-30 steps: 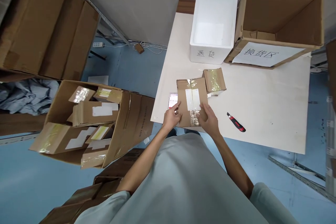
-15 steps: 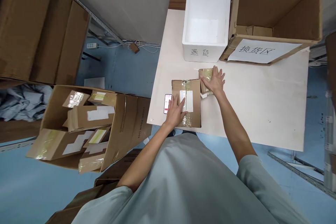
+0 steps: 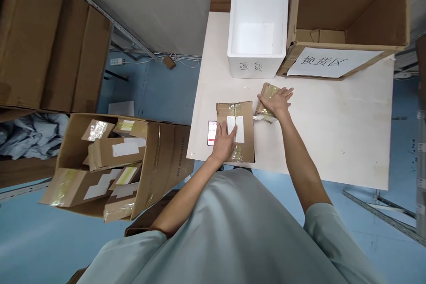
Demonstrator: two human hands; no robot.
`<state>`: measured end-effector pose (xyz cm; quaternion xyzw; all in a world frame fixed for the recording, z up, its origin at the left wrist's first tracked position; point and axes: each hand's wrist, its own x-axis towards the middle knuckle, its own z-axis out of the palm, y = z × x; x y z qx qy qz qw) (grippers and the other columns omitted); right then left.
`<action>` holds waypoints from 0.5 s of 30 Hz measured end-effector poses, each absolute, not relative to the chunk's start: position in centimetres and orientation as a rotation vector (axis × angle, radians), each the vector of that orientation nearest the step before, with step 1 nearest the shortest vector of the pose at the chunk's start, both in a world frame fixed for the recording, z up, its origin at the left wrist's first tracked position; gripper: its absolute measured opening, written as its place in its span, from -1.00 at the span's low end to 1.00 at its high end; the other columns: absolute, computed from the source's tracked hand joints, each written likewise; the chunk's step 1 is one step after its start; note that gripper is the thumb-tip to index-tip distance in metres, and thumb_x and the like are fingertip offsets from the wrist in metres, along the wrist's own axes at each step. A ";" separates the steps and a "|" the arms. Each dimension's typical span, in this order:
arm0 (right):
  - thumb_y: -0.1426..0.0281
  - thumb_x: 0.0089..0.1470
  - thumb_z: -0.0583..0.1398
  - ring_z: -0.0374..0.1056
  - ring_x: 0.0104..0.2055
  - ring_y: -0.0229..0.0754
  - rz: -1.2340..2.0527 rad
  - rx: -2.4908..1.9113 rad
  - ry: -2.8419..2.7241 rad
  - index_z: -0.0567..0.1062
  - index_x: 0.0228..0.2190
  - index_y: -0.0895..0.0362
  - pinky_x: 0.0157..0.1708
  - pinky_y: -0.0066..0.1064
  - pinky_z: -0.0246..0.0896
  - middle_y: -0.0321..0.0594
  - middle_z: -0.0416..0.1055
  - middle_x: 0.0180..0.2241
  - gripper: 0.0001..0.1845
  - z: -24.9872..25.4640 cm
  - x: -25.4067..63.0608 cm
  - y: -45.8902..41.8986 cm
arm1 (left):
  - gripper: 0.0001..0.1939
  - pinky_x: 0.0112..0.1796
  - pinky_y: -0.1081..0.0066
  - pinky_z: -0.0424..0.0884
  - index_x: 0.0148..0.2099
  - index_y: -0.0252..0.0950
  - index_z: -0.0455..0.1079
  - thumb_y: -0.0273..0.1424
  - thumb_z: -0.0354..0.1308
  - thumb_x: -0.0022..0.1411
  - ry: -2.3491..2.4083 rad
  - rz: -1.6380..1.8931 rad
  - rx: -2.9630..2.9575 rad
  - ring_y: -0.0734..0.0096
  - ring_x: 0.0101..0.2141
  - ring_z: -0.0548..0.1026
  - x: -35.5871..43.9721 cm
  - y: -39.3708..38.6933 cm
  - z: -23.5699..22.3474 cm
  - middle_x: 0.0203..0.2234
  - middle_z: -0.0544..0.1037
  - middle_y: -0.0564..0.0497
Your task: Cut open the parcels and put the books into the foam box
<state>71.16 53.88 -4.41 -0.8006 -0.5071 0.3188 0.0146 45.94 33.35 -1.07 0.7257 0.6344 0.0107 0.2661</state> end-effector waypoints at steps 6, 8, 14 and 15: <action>0.05 -0.01 0.49 -0.43 0.66 0.72 0.999 -2.486 -1.586 -0.19 0.63 0.32 0.46 0.67 -0.12 0.51 -0.58 0.65 0.53 -4.1 67.6 55.0 | -0.18 0.48 -0.44 0.15 0.64 -0.31 0.22 -0.42 0.37 0.44 1.702 0.036 1.947 -0.61 0.63 -0.16 45.3 33.2 -1.1 0.64 0.02 -0.50; 0.10 -0.01 0.50 -0.18 0.62 0.67 0.996 -2.407 -1.636 -0.03 0.61 0.24 0.46 0.59 0.00 0.47 -0.39 0.65 0.41 -3.8 69.2 54.5 | -0.19 0.51 -0.40 0.12 0.63 -0.32 0.22 -0.41 0.37 0.45 1.690 0.058 1.959 -0.56 0.64 -0.16 45.0 33.1 -1.2 0.64 0.02 -0.48; 0.26 0.13 0.41 0.49 0.18 0.10 1.164 -2.080 -0.991 0.38 0.34 0.16 0.18 -0.01 0.54 0.16 0.48 0.24 -0.19 -3.6 83.8 51.9 | -0.15 0.49 -0.36 0.23 0.64 -0.33 0.19 -0.37 0.40 0.44 1.645 0.057 2.000 -0.53 0.64 -0.13 44.5 33.1 -2.0 0.64 0.05 -0.48; 0.26 0.14 0.41 0.53 0.09 0.06 1.179 -2.071 -0.819 0.38 0.31 0.15 0.08 -0.02 0.59 0.09 0.52 0.15 -0.23 -3.7 86.3 51.2 | -0.14 0.48 -0.38 0.24 0.64 -0.33 0.19 -0.37 0.41 0.43 1.647 0.060 2.008 -0.52 0.64 -0.13 44.5 33.1 -2.2 0.64 0.06 -0.48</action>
